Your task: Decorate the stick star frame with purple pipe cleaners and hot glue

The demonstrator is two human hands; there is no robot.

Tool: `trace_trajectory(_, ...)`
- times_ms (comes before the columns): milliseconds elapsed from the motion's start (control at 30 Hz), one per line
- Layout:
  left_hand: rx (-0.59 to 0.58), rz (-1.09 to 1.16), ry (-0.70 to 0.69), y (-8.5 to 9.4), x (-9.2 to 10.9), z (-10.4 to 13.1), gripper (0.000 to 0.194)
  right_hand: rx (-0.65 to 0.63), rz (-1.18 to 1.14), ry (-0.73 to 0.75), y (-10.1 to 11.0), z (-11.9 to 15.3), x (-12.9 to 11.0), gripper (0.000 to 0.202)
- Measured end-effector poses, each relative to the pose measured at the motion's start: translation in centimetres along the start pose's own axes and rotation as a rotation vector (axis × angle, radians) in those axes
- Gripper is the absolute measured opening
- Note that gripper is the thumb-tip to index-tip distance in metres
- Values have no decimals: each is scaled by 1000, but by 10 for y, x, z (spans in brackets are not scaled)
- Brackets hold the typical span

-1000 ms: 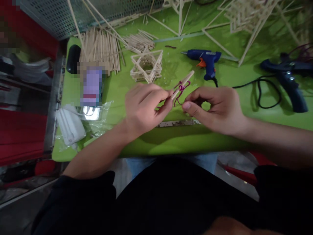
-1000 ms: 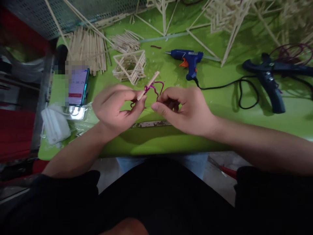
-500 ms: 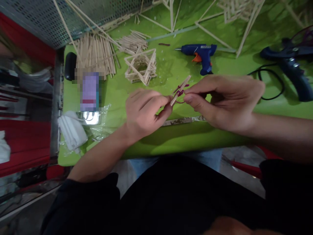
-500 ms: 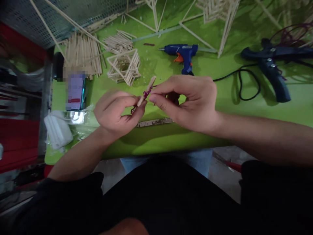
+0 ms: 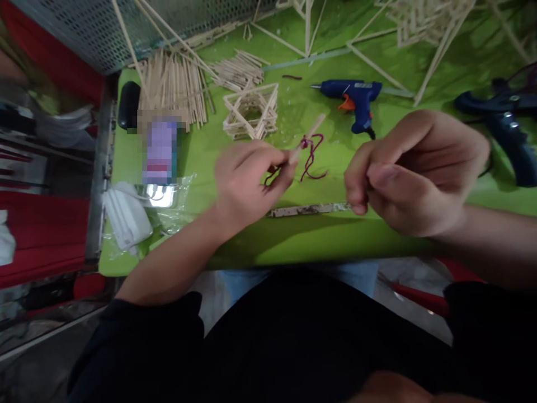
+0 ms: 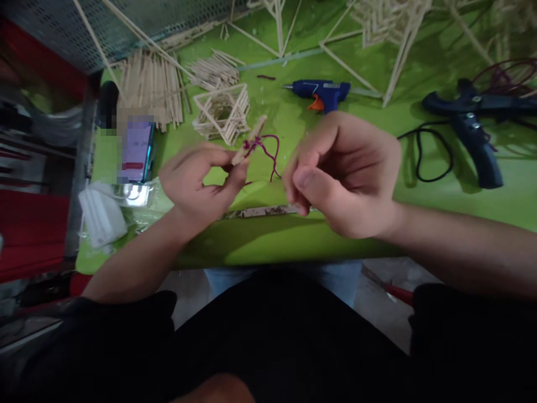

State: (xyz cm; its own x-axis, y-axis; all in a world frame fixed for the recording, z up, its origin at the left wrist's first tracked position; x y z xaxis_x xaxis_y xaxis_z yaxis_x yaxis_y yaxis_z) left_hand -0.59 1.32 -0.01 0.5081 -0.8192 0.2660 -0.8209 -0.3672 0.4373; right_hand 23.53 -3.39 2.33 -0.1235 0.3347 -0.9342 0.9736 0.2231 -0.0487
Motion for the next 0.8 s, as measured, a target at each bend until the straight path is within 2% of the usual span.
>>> trace_trajectory(133, 72, 1, 171, 0, -15, -4, 37, 51, -130, -8, -2, -14, 12, 29)
trace_trajectory(267, 261, 34, 218, 6, -39, -11, 38, 5, -89, -152, 4, -25, 31, 32)
trace_trajectory(400, 386, 26, 240, 14, -65, -15, 35, -94, -89, -243, 10, -27, 37, 24)
trace_trajectory(467, 408, 9, 220, 16, -70, -17, 34, -136, -114, -290, 11, -26, 35, 23)
trace_trajectory(533, 363, -21, 198, 16, -66, -18, 31, -175, -102, -312, 10, -25, 32, 29)
trace_trajectory(800, 315, 19, 157, 1, -19, -10, 27, -214, -41, -285, 7, -26, 31, 63)
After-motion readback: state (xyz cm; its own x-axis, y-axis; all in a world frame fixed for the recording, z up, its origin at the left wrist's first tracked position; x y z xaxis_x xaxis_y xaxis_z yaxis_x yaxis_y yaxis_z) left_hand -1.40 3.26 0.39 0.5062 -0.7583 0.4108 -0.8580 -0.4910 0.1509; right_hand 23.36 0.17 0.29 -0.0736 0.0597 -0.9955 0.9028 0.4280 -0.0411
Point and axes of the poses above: each hand's wrist, its own z-axis away from the middle knuckle, its own y-axis out of the back of the hand, x = y × z, the point moved 2 cm from there along -z, towards the middle knuckle, and after that the axes turned 1 degree about y, right-handed, at the moved point
